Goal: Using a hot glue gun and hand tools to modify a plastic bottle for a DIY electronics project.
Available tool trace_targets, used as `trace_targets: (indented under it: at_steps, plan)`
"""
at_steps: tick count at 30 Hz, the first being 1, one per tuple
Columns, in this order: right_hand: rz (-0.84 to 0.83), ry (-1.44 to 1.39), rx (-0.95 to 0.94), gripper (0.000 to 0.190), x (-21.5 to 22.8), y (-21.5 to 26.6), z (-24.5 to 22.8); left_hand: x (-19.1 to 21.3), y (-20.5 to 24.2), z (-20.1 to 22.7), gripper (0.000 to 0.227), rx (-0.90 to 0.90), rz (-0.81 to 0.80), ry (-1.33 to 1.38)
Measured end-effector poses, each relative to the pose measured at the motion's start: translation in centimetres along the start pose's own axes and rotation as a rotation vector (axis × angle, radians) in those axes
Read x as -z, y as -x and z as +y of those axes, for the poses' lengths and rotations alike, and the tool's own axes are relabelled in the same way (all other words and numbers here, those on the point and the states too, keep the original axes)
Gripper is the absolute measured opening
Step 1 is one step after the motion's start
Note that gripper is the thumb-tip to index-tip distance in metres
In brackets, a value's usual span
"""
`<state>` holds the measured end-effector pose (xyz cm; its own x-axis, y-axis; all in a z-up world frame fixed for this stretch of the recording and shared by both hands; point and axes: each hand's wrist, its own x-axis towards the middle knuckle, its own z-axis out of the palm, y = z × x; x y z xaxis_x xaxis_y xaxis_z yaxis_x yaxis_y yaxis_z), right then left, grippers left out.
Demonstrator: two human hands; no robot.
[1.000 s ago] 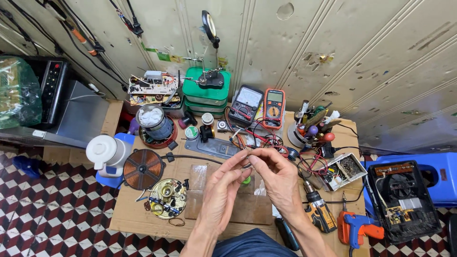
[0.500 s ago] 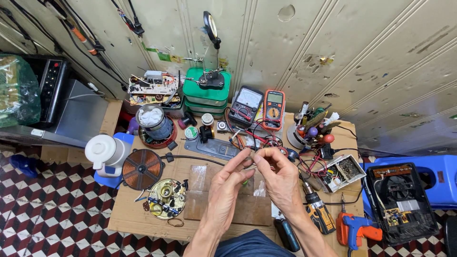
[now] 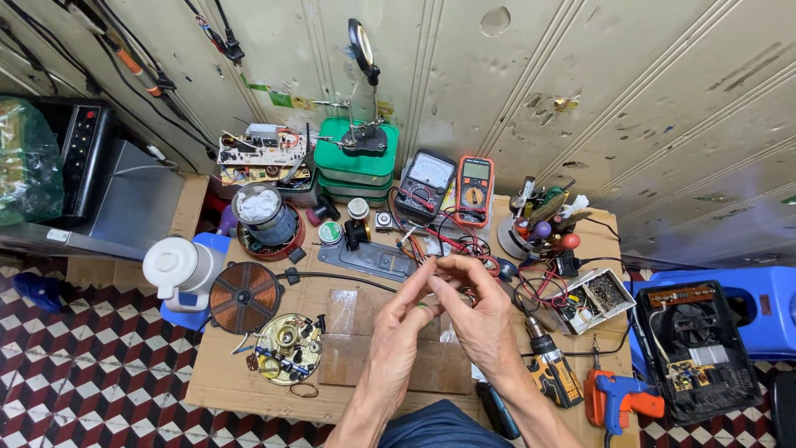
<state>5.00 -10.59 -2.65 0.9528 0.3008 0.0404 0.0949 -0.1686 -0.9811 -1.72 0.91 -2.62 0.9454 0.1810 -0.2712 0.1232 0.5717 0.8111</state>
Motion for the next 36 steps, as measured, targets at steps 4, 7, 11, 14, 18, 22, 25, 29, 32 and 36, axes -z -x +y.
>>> trace_targets:
  at_steps: [4, 7, 11, 14, 18, 22, 25, 29, 32, 36]
  plan:
    - [0.062, 0.05, 0.162, 0.014, -0.5, 0.2, 0.6, -0.1, -0.2, -0.4, 0.061, -0.025, 0.003, 0.0]
    - [0.113, -0.009, 0.077, 0.012, -0.3, 0.0, 0.7, -0.2, -0.4, -0.9, 0.062, -0.016, -0.02, 0.031]
    - [-0.017, 0.145, 0.071, 0.007, 1.3, 0.1, -0.2, 0.6, -1.8, -1.5, 0.067, -0.041, 0.04, -0.169]
    - [-0.043, -0.007, 0.087, 0.006, 2.5, 0.4, 0.7, 4.3, -3.6, -2.6, 0.073, -0.021, 0.202, -0.336]
    - [0.161, -0.409, -0.215, 0.004, 5.8, 0.3, 6.9, 7.9, -3.7, -1.8, 0.052, -0.081, 0.365, -0.237]
    - [0.125, -0.37, -0.324, 0.009, 7.7, 2.1, 13.2, 12.3, -3.3, -7.2, 0.04, 0.018, 0.427, -0.334]
    - [0.123, -0.352, -0.468, 0.017, 7.3, 3.0, 14.5, 15.4, -3.1, -13.8, 0.035, 0.166, 0.421, -0.531]
    - [0.088, -0.183, -0.509, 0.015, 6.6, 4.8, 15.6, 13.0, -2.7, -15.2, 0.063, 0.075, 0.244, -0.926]
    - [0.081, -0.17, -0.52, 0.019, 6.5, 6.2, 17.6, 11.3, -3.7, -15.4, 0.091, -0.21, 0.126, -1.078]
    - [0.063, -0.16, -0.551, 0.023, 6.2, 7.1, 19.4, 11.5, -5.6, -17.2, 0.087, -0.362, 0.065, -1.093]
